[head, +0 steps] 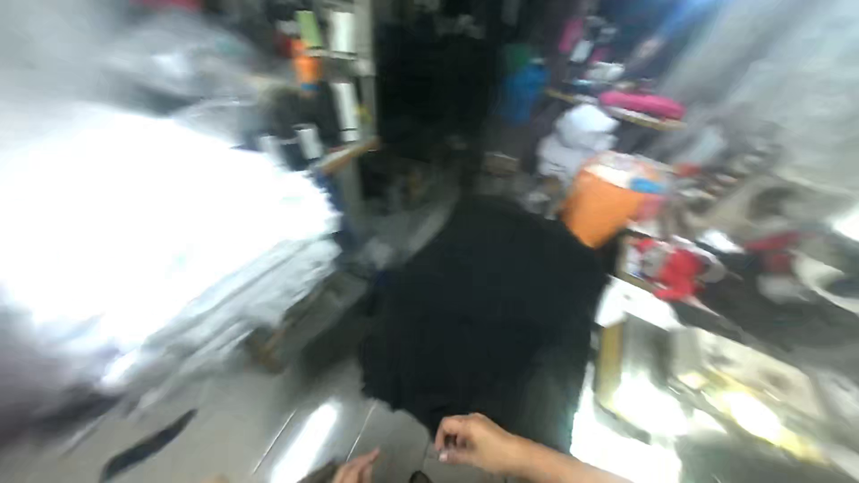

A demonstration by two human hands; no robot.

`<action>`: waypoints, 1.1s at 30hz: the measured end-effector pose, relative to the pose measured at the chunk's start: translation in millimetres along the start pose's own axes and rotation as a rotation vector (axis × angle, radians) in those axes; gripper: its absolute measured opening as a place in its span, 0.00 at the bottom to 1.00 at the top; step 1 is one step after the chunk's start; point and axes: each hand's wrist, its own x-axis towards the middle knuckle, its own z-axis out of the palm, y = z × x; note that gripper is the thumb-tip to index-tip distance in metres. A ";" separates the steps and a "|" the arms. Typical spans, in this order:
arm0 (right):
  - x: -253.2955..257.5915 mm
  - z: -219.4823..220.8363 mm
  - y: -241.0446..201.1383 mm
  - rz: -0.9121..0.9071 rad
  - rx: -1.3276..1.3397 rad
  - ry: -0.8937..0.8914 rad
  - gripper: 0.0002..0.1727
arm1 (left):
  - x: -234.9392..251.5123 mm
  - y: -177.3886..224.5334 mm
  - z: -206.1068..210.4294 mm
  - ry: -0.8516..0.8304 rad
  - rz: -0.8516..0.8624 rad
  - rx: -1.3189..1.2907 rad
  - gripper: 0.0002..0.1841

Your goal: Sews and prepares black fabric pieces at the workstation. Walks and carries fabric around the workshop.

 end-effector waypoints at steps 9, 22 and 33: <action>-294.3 10.3 76.3 0.649 0.272 0.825 0.18 | 106.1 172.7 164.3 -0.501 0.605 -0.111 0.14; -480.6 -14.3 176.4 0.806 0.294 1.497 0.15 | 81.7 211.2 366.5 -0.658 0.301 0.276 0.22; -511.3 -212.3 261.1 0.584 0.122 1.369 0.17 | 50.6 180.9 410.6 -0.453 0.560 0.830 0.58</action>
